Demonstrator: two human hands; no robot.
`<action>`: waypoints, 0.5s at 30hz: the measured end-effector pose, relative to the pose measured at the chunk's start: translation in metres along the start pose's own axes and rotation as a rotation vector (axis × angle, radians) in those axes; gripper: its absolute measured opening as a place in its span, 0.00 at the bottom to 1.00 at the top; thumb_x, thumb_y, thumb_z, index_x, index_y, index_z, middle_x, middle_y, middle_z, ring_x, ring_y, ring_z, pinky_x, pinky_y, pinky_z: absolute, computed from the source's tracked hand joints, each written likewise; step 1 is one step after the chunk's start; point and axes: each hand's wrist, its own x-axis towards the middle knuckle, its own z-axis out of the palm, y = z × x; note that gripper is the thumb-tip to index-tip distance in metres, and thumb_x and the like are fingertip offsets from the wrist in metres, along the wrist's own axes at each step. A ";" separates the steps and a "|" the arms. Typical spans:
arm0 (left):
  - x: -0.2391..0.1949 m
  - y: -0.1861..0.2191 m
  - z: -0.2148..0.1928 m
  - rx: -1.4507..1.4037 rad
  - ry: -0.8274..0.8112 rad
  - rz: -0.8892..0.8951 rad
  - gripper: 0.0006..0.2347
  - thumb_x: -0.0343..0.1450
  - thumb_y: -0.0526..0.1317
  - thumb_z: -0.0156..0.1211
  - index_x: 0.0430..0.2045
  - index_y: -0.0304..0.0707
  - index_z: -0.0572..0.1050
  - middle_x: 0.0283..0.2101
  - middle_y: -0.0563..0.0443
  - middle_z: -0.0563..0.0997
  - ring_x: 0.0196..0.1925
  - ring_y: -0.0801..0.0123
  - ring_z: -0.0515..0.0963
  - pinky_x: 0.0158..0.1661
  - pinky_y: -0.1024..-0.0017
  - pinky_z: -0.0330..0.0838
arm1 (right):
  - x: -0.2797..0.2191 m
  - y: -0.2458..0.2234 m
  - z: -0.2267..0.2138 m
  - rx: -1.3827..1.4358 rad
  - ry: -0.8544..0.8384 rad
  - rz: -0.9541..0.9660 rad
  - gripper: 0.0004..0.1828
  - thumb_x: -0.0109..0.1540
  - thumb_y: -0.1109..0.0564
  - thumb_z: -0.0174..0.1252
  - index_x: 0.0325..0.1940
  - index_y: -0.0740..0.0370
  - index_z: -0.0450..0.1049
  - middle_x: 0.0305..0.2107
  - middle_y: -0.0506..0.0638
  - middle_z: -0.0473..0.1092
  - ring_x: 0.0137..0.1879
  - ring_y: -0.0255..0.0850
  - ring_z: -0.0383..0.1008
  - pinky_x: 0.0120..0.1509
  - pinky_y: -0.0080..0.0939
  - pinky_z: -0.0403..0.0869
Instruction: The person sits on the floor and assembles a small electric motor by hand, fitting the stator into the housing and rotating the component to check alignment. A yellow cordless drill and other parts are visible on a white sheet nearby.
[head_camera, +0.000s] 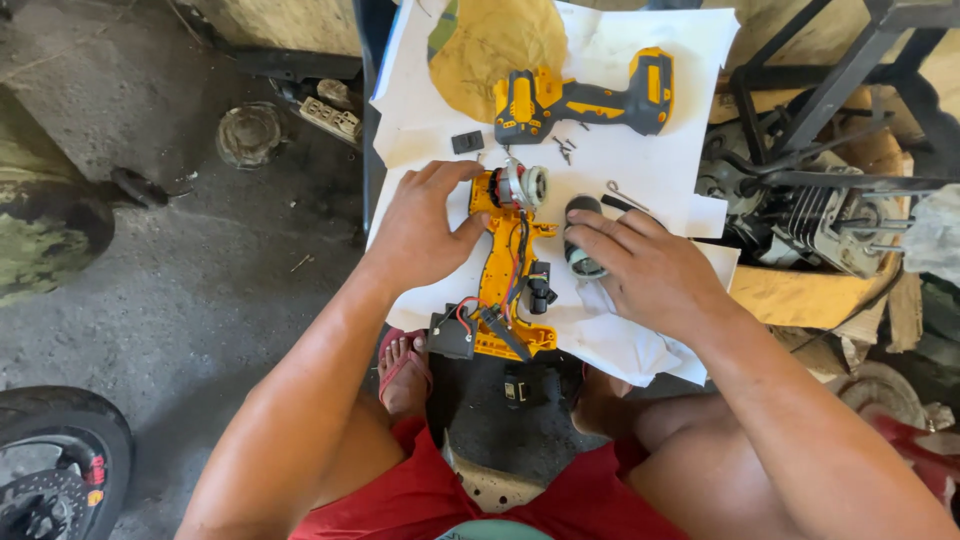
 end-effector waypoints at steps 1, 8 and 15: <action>0.002 -0.003 0.003 0.000 0.008 -0.003 0.21 0.67 0.40 0.68 0.55 0.42 0.76 0.50 0.43 0.78 0.53 0.40 0.78 0.53 0.51 0.74 | 0.001 0.000 -0.001 0.000 0.001 -0.008 0.27 0.59 0.63 0.51 0.61 0.49 0.73 0.58 0.40 0.73 0.48 0.40 0.72 0.40 0.37 0.79; 0.011 -0.015 0.015 -0.045 0.021 0.105 0.28 0.62 0.42 0.71 0.60 0.41 0.73 0.55 0.41 0.79 0.61 0.42 0.76 0.63 0.54 0.64 | 0.019 -0.012 -0.020 0.212 -0.269 0.080 0.33 0.53 0.66 0.56 0.64 0.54 0.70 0.61 0.50 0.71 0.53 0.50 0.71 0.51 0.52 0.78; 0.023 -0.007 0.019 -0.027 -0.103 -0.047 0.28 0.64 0.47 0.70 0.61 0.48 0.72 0.57 0.49 0.79 0.67 0.42 0.69 0.60 0.45 0.68 | 0.049 0.009 -0.039 0.453 -0.201 0.279 0.42 0.49 0.56 0.70 0.69 0.58 0.70 0.56 0.53 0.74 0.52 0.50 0.73 0.48 0.47 0.77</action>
